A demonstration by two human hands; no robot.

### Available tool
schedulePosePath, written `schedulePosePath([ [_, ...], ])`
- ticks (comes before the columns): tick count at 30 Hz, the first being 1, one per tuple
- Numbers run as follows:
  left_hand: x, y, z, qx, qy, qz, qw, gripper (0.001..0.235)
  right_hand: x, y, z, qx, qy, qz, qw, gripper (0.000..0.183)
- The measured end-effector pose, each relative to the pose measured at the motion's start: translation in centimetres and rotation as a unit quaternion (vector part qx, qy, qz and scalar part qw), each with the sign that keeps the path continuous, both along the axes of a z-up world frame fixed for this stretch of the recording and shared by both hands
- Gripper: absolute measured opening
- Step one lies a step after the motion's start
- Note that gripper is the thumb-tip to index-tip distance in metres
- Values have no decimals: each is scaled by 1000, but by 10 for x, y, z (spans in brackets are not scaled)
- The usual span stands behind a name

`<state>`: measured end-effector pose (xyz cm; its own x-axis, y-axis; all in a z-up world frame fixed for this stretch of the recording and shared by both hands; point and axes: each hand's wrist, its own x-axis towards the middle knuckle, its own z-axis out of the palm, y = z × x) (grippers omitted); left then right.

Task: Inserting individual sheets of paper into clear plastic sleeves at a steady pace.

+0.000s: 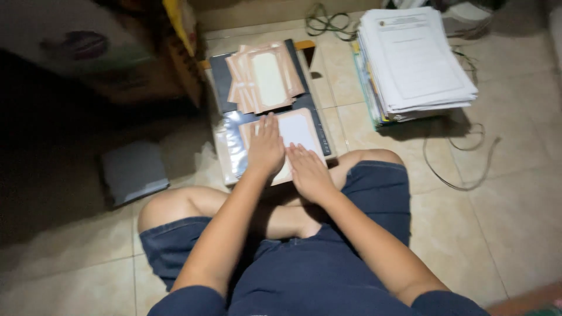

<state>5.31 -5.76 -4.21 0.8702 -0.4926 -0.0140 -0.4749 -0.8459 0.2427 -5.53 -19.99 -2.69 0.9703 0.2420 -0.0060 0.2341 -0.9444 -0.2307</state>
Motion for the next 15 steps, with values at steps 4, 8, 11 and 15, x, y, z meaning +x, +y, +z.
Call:
schedulePosePath([
  [4, -21, 4, 8, 8, 30, -13, 999, 64, 18, 2, 12, -20, 2, -13, 1000, 58],
  [8, -21, 9, 0, 19, 52, -12, 998, 65, 34, 0, 2, -19, -2, 3, 1000, 58],
  [11, -11, 14, 2, 9, 54, -16, 998, 64, 24, -5, 5, 7, 3, 39, 999, 58],
  [15, -11, 11, 6, 1, 32, 4, 999, 63, 0, -14, 9, 42, 29, 84, 995, 62],
])
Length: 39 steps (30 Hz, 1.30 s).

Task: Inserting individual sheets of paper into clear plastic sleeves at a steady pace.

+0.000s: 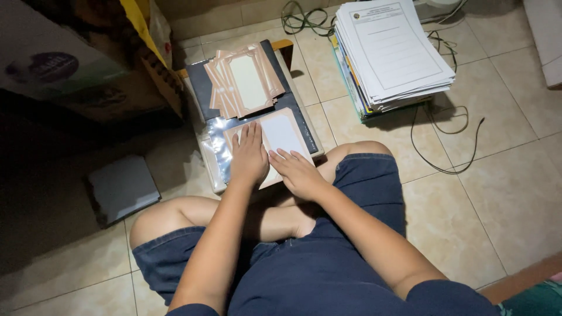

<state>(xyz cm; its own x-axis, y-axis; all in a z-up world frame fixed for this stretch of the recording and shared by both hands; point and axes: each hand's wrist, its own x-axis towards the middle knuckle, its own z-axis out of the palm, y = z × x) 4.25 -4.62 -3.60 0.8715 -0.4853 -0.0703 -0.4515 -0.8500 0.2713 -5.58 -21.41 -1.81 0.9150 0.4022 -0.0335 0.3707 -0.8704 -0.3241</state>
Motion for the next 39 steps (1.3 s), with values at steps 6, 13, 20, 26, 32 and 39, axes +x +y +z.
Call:
schedulePosePath([
  [6, -2, 3, -4, -39, -25, 0, 999, 61, 27, 10, 1, 5, 28, -34, 999, 64],
  [13, 3, 4, -18, -48, -35, 8, 998, 60, 63, 19, -2, -13, 5, -59, 998, 65],
  [20, -1, 4, -14, -27, -31, 20, 999, 61, 4, 20, 4, -7, -15, -71, 997, 60],
  [26, -1, 2, -7, -27, -26, 21, 999, 61, 13, 26, 18, -22, -12, -104, 994, 55],
  [32, -1, 3, -9, -17, -27, 24, 999, 61, 54, 31, 20, -40, -7, -123, 992, 53],
  [39, 3, 2, -16, -20, -19, 33, 999, 61, 19, 32, 15, -37, -13, -121, 992, 53],
])
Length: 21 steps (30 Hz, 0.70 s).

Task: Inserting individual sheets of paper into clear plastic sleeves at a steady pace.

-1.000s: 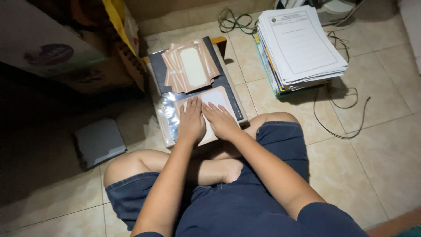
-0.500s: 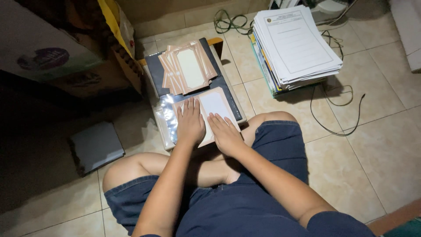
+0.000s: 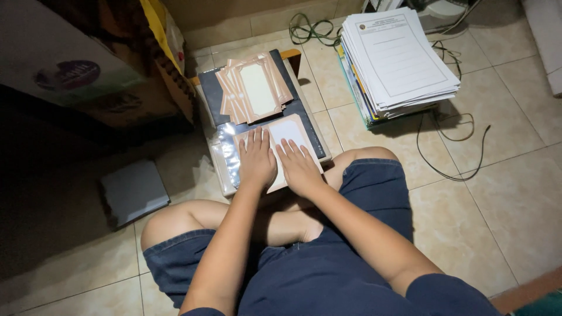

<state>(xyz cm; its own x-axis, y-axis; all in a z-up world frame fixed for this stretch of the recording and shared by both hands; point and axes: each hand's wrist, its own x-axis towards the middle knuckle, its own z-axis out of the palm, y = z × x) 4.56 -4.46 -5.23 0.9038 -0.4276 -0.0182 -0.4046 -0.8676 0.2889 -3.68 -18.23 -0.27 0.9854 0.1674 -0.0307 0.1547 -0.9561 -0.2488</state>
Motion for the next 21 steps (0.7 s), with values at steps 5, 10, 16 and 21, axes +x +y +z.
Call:
schedulePosePath([
  [5, -1, -1, 2, 1, 5, -4, 1000, 62, -15, -1, -2, -7, 2, 0, 1000, 55],
  [10, -2, 0, 2, 6, 7, -4, 1000, 62, 21, 1, 4, 18, 28, -12, 999, 54],
  [16, -2, 1, 4, 12, 6, -9, 1000, 62, 33, 4, 13, -2, 23, -21, 999, 53],
  [21, -3, 1, 3, 1, -2, -3, 1000, 61, -8, 1, 6, -2, 15, -13, 1000, 52],
])
